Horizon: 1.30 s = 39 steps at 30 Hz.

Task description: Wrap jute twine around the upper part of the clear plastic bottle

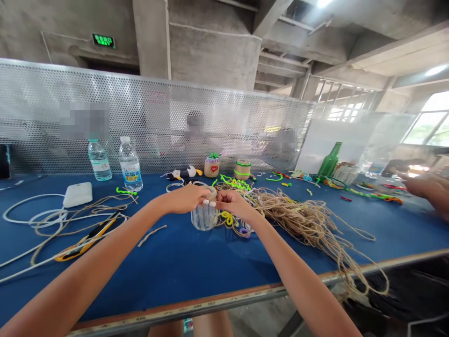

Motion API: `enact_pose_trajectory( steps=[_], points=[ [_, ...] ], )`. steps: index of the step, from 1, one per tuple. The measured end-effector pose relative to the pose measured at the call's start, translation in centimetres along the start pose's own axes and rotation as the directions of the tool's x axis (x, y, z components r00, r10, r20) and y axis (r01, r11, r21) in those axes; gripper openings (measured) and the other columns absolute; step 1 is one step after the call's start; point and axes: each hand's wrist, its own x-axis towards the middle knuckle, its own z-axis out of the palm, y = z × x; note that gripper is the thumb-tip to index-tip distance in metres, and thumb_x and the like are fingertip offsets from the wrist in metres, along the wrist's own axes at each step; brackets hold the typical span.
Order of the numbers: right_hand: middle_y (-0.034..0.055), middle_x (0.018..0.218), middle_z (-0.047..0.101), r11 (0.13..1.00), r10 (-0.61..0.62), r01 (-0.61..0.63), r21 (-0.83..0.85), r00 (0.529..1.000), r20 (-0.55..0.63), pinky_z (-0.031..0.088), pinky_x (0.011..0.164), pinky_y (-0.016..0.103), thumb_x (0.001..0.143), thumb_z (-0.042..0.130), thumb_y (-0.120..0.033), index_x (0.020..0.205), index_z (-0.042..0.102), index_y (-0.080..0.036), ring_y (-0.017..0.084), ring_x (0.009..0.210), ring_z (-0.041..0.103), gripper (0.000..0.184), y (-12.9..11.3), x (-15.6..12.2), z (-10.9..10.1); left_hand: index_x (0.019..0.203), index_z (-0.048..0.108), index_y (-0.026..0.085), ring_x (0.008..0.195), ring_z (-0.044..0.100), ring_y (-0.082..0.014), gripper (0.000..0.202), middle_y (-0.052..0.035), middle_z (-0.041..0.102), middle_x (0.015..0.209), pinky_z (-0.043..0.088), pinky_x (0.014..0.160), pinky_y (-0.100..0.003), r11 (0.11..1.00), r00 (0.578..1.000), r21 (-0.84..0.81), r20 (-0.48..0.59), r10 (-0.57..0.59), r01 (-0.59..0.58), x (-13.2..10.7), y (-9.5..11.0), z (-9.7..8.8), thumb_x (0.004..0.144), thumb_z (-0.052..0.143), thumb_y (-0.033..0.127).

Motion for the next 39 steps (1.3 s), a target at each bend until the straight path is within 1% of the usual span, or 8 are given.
enact_pose_trajectory(
  steps=[4, 7, 14, 16, 20, 24, 33, 39],
  points=[
    [-0.0069, 0.055, 0.038, 0.998, -0.008, 0.007, -0.062, 1.000, -0.003, 0.023, 0.049, 0.022, 0.066, 0.070, -0.046, 0.059, 0.042, -0.017, 0.007, 0.052, 0.030, 0.041, 0.2, 0.1, 0.1, 0.079, 0.047, 0.016, 0.076, 0.050, -0.0166, 0.014, -0.0040, 0.053, 0.082, 0.036, 0.068, -0.027, 0.997, 0.978, -0.050, -0.207, 0.040, -0.051, -1.0, -0.4, 2.5, 0.083, 0.035, 0.010],
    [-0.0071, 0.054, 0.036, 0.994, -0.019, 0.019, -0.104, 1.000, 0.002, 0.022, 0.049, 0.022, 0.068, 0.069, -0.046, 0.059, 0.042, -0.017, 0.007, 0.052, 0.029, 0.040, 0.0, 0.1, 0.2, 0.084, 0.049, 0.016, 0.080, 0.049, -0.0177, 0.015, -0.0044, 0.054, 0.084, 0.037, 0.072, -0.028, 0.996, 0.962, -0.048, -0.268, 0.053, -0.068, -1.1, -0.8, 3.4, 0.083, 0.035, 0.009],
    [-0.0074, 0.055, 0.033, 0.984, -0.027, 0.022, -0.176, 0.999, -0.025, 0.022, 0.048, 0.022, 0.075, 0.064, -0.042, 0.063, 0.041, -0.019, 0.007, 0.051, 0.028, 0.035, -0.7, 0.0, 0.8, 0.085, 0.048, 0.016, 0.086, 0.050, -0.0187, 0.014, -0.0057, 0.053, 0.089, 0.039, 0.076, -0.030, 0.993, 0.959, -0.095, -0.280, 0.041, -0.070, -1.4, -1.7, 3.5, 0.084, 0.036, 0.008],
    [-0.0072, 0.055, 0.033, 0.983, -0.042, 0.036, -0.179, 0.999, -0.027, 0.023, 0.048, 0.022, 0.075, 0.063, -0.044, 0.062, 0.040, -0.019, 0.008, 0.051, 0.029, 0.036, -0.6, -0.1, 0.8, 0.087, 0.048, 0.016, 0.087, 0.049, -0.0191, 0.015, -0.0060, 0.054, 0.091, 0.039, 0.077, -0.030, 0.993, 0.958, -0.083, -0.280, 0.055, -0.082, -1.4, -1.6, 3.6, 0.084, 0.036, 0.007],
    [-0.0059, 0.057, 0.038, 0.981, -0.044, 0.040, -0.192, 0.999, -0.017, 0.026, 0.050, 0.022, 0.073, 0.064, -0.046, 0.060, 0.041, -0.018, 0.008, 0.052, 0.032, 0.038, -0.3, -0.2, 0.4, 0.087, 0.049, 0.016, 0.086, 0.048, -0.0189, 0.016, -0.0059, 0.054, 0.089, 0.039, 0.077, -0.031, 0.992, 0.954, -0.057, -0.286, 0.091, -0.112, -1.2, -1.1, 3.7, 0.084, 0.036, 0.007],
    [-0.0064, 0.055, 0.036, 0.980, -0.037, 0.034, -0.197, 0.999, -0.014, 0.024, 0.049, 0.022, 0.073, 0.064, -0.046, 0.061, 0.042, -0.018, 0.008, 0.051, 0.031, 0.038, -0.3, -0.3, 0.3, 0.090, 0.049, 0.016, 0.087, 0.048, -0.0187, 0.016, -0.0062, 0.053, 0.092, 0.040, 0.078, -0.031, 0.990, 0.949, -0.076, -0.301, 0.090, -0.118, -1.3, -1.1, 3.8, 0.085, 0.036, 0.008],
    [-0.0069, 0.053, 0.034, 0.964, -0.063, 0.052, -0.262, 0.997, -0.035, 0.022, 0.048, 0.023, 0.074, 0.063, -0.044, 0.060, 0.043, -0.018, 0.008, 0.050, 0.028, 0.035, -0.9, -0.4, 0.6, 0.082, 0.045, 0.016, 0.083, 0.048, -0.0194, 0.012, -0.0056, 0.050, 0.087, 0.039, 0.075, -0.032, 0.998, 0.950, -0.031, -0.308, 0.045, -0.057, -1.4, -0.9, 4.1, 0.086, 0.036, 0.009],
    [-0.0069, 0.052, 0.034, 0.964, -0.069, 0.055, -0.259, 0.997, -0.044, 0.022, 0.048, 0.022, 0.075, 0.063, -0.042, 0.060, 0.041, -0.019, 0.008, 0.050, 0.028, 0.035, -1.0, -0.5, 0.8, 0.085, 0.047, 0.017, 0.084, 0.047, -0.0178, 0.016, -0.0039, 0.050, 0.085, 0.039, 0.075, -0.030, 0.985, 0.942, -0.102, -0.322, 0.097, -0.137, -1.6, -1.6, 4.0, 0.089, 0.033, 0.011]
  ],
)
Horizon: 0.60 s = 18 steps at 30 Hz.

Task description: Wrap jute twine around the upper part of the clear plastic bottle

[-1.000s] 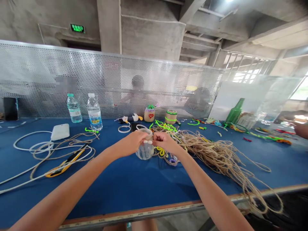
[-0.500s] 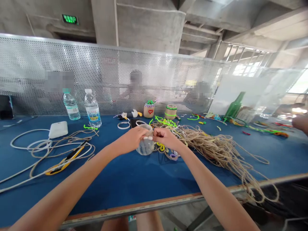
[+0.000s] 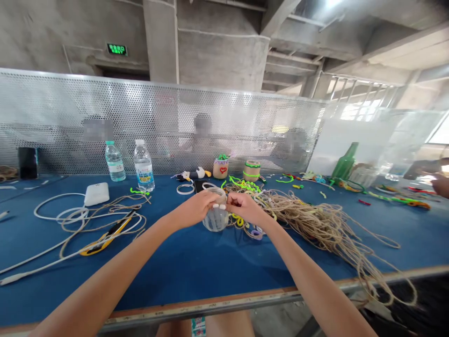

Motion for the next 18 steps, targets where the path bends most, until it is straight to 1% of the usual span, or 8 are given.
enact_pose_trajectory(
  steps=[4, 8, 11, 18],
  points=[
    [-0.0066, 0.053, 0.034, 0.999, -0.033, 0.033, -0.017, 0.999, -0.024, 0.023, 0.048, 0.022, 0.077, 0.060, -0.037, 0.062, 0.042, -0.019, 0.008, 0.050, 0.030, 0.030, 0.01, -0.12, 0.09, 0.086, 0.049, 0.017, 0.083, 0.047, -0.0173, 0.016, -0.0036, 0.049, 0.085, 0.038, 0.075, -0.029, 1.000, 0.999, -0.016, -0.036, 0.006, -0.007, -0.08, -0.25, 0.14, 0.088, 0.034, 0.011],
    [-0.0062, 0.054, 0.036, 0.999, -0.042, 0.042, -0.014, 0.999, -0.008, 0.024, 0.048, 0.021, 0.079, 0.059, -0.036, 0.063, 0.042, -0.018, 0.008, 0.050, 0.031, 0.029, 0.02, -0.21, 0.14, 0.087, 0.051, 0.016, 0.083, 0.048, -0.0174, 0.018, -0.0039, 0.051, 0.086, 0.039, 0.074, -0.029, 0.999, 0.998, -0.037, -0.065, 0.021, -0.024, -0.09, -0.37, 0.34, 0.088, 0.034, 0.009],
    [-0.0068, 0.053, 0.035, 0.999, -0.048, 0.047, -0.017, 0.999, -0.010, 0.024, 0.048, 0.021, 0.079, 0.058, -0.035, 0.063, 0.041, -0.019, 0.007, 0.050, 0.030, 0.029, 0.09, -0.19, 0.17, 0.087, 0.051, 0.016, 0.083, 0.049, -0.0173, 0.018, -0.0037, 0.051, 0.085, 0.040, 0.074, -0.029, 0.999, 0.997, -0.049, -0.072, 0.020, -0.023, -0.06, -0.45, 0.43, 0.086, 0.036, 0.007],
    [-0.0075, 0.053, 0.033, 0.999, -0.054, 0.054, -0.007, 0.998, -0.026, 0.023, 0.047, 0.021, 0.079, 0.060, -0.039, 0.064, 0.042, -0.019, 0.007, 0.049, 0.029, 0.031, 0.53, -0.10, 0.26, 0.091, 0.051, 0.017, 0.087, 0.051, -0.0190, 0.018, -0.0055, 0.053, 0.090, 0.042, 0.077, -0.032, 1.000, 0.996, -0.018, -0.092, 0.003, -0.005, -0.20, -0.37, 0.63, 0.086, 0.036, 0.008]
  ],
)
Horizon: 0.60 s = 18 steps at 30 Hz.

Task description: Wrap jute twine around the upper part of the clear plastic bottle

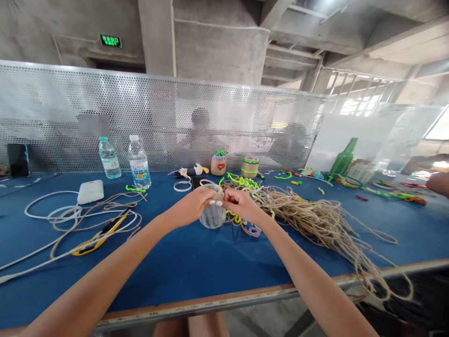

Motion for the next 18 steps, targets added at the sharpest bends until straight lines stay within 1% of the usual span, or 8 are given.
enact_pose_trajectory(
  steps=[3, 6, 8, 10, 13, 14, 16, 18],
  points=[
    [-0.0069, 0.054, 0.036, 1.000, -0.020, 0.020, -0.018, 0.999, -0.026, 0.025, 0.048, 0.021, 0.080, 0.059, -0.038, 0.063, 0.042, -0.018, 0.007, 0.050, 0.032, 0.031, 0.1, -0.1, 0.2, 0.090, 0.052, 0.016, 0.086, 0.051, -0.0196, 0.017, -0.0061, 0.054, 0.088, 0.042, 0.076, -0.032, 1.000, 1.000, 0.023, 0.001, 0.003, -0.003, 0.0, 0.3, 0.0, 0.087, 0.036, 0.010],
    [-0.0063, 0.055, 0.038, 0.998, -0.049, 0.045, -0.050, 0.996, -0.079, 0.026, 0.049, 0.021, 0.080, 0.059, -0.035, 0.062, 0.041, -0.018, 0.007, 0.051, 0.033, 0.031, 0.3, -0.1, 0.5, 0.087, 0.052, 0.015, 0.080, 0.050, -0.0185, 0.018, -0.0047, 0.053, 0.081, 0.041, 0.072, -0.031, 0.999, 1.000, 0.040, -0.003, 0.004, -0.004, 0.3, 0.3, -0.3, 0.088, 0.035, 0.011],
    [-0.0065, 0.054, 0.037, 0.997, -0.050, 0.045, -0.061, 0.995, -0.090, 0.026, 0.049, 0.021, 0.079, 0.060, -0.034, 0.060, 0.040, -0.018, 0.007, 0.051, 0.033, 0.032, 0.1, 0.1, 0.6, 0.086, 0.053, 0.015, 0.076, 0.050, -0.0171, 0.018, -0.0037, 0.053, 0.078, 0.041, 0.070, -0.029, 1.000, 1.000, 0.027, 0.018, -0.001, 0.000, 0.5, 0.0, -0.7, 0.088, 0.035, 0.010],
    [-0.0066, 0.053, 0.037, 0.996, -0.045, 0.040, -0.084, 0.997, -0.055, 0.026, 0.048, 0.020, 0.078, 0.061, -0.033, 0.058, 0.040, -0.018, 0.007, 0.050, 0.032, 0.033, -0.5, 0.3, 0.7, 0.088, 0.054, 0.015, 0.078, 0.051, -0.0166, 0.019, -0.0041, 0.056, 0.083, 0.040, 0.072, -0.028, 1.000, 0.997, -0.005, 0.079, 0.003, -0.003, 0.7, -0.4, -1.5, 0.088, 0.036, 0.010],
    [-0.0066, 0.051, 0.039, 0.978, -0.071, 0.074, -0.195, 0.997, 0.023, 0.025, 0.048, 0.020, 0.080, 0.059, -0.027, 0.058, 0.044, -0.017, 0.006, 0.048, 0.033, 0.029, -1.8, 0.5, 0.5, 0.094, 0.055, 0.015, 0.086, 0.053, -0.0167, 0.021, -0.0053, 0.058, 0.092, 0.040, 0.076, -0.028, 0.998, 0.977, -0.058, 0.212, 0.020, -0.008, 0.5, -0.9, -3.1, 0.089, 0.035, 0.012],
    [-0.0065, 0.051, 0.040, 0.966, -0.098, 0.100, -0.237, 0.995, 0.021, 0.025, 0.048, 0.020, 0.081, 0.059, -0.025, 0.058, 0.045, -0.017, 0.006, 0.048, 0.033, 0.028, -2.1, 0.6, 0.4, 0.096, 0.055, 0.015, 0.086, 0.053, -0.0166, 0.022, -0.0051, 0.058, 0.092, 0.040, 0.077, -0.028, 0.997, 0.966, -0.071, 0.259, 0.024, -0.006, 0.4, -1.0, -3.6, 0.090, 0.034, 0.013],
    [-0.0063, 0.050, 0.040, 0.930, -0.188, 0.171, -0.326, 0.982, -0.019, 0.025, 0.049, 0.020, 0.082, 0.058, -0.023, 0.058, 0.045, -0.017, 0.006, 0.047, 0.034, 0.028, -2.4, 0.6, 0.3, 0.097, 0.056, 0.016, 0.086, 0.053, -0.0164, 0.023, -0.0047, 0.057, 0.092, 0.040, 0.077, -0.028, 0.996, 0.942, -0.088, 0.334, 0.029, 0.000, 0.3, -1.1, -4.4, 0.093, 0.033, 0.017],
    [-0.0055, 0.051, 0.042, 0.864, -0.306, 0.259, -0.432, 0.951, -0.042, 0.024, 0.049, 0.020, 0.084, 0.056, -0.022, 0.059, 0.044, -0.017, 0.006, 0.047, 0.034, 0.028, -2.2, 0.6, 0.1, 0.100, 0.056, 0.017, 0.087, 0.053, -0.0168, 0.025, -0.0049, 0.057, 0.093, 0.040, 0.079, -0.028, 0.996, 0.928, -0.091, 0.371, 0.030, 0.004, 0.3, -1.1, -4.8, 0.094, 0.032, 0.020]
  ],
)
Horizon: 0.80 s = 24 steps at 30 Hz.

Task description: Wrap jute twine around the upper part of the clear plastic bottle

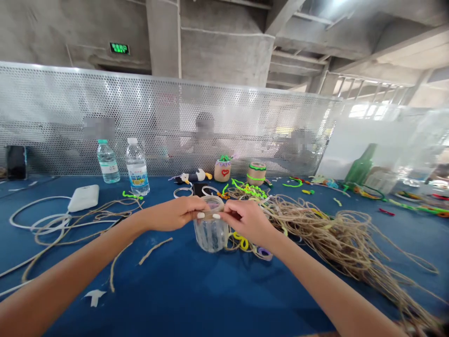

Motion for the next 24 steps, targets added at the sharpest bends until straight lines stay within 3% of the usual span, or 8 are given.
enact_pose_trajectory(
  steps=[3, 5, 13, 24],
  points=[
    [-0.0037, 0.053, 0.045, 0.981, -0.141, 0.136, -0.142, 0.989, -0.031, 0.024, 0.050, 0.021, 0.087, 0.052, -0.022, 0.061, 0.045, -0.017, 0.007, 0.048, 0.036, 0.027, 0.7, -0.3, 0.1, 0.103, 0.056, 0.017, 0.090, 0.053, -0.0173, 0.025, -0.0056, 0.057, 0.096, 0.039, 0.081, -0.029, 1.000, 1.000, -0.006, 0.024, -0.004, 0.004, 0.4, 0.2, -0.2, 0.095, 0.032, 0.019],
    [-0.0033, 0.053, 0.045, 0.972, -0.173, 0.165, -0.167, 0.985, -0.031, 0.024, 0.050, 0.021, 0.088, 0.051, -0.023, 0.062, 0.045, -0.017, 0.008, 0.048, 0.036, 0.027, 1.1, -0.6, 0.2, 0.102, 0.056, 0.016, 0.091, 0.052, -0.0173, 0.024, -0.0058, 0.057, 0.097, 0.040, 0.082, -0.029, 1.000, 0.999, -0.016, 0.050, -0.003, 0.004, 0.8, 0.4, -0.1, 0.094, 0.033, 0.016],
    [-0.0044, 0.053, 0.041, 0.999, -0.048, 0.048, -0.024, 0.999, 0.013, 0.025, 0.049, 0.021, 0.088, 0.050, -0.024, 0.061, 0.039, -0.019, 0.008, 0.048, 0.035, 0.030, 1.3, -1.5, 0.3, 0.105, 0.057, 0.016, 0.097, 0.052, -0.0188, 0.025, -0.0077, 0.059, 0.103, 0.040, 0.088, -0.032, 0.999, 0.999, -0.004, 0.040, 0.032, -0.032, 1.2, 0.8, 0.4, 0.093, 0.034, 0.014],
    [-0.0042, 0.054, 0.040, 0.999, -0.042, 0.043, -0.031, 0.998, 0.036, 0.024, 0.051, 0.023, 0.088, 0.047, -0.025, 0.062, 0.037, -0.020, 0.009, 0.047, 0.031, 0.028, 0.7, -1.3, 0.3, 0.106, 0.057, 0.016, 0.100, 0.053, -0.0193, 0.028, -0.0088, 0.059, 0.106, 0.040, 0.089, -0.033, 0.998, 0.998, 0.011, 0.001, 0.060, -0.060, 0.7, 0.5, 0.9, 0.092, 0.033, 0.012]
  ],
)
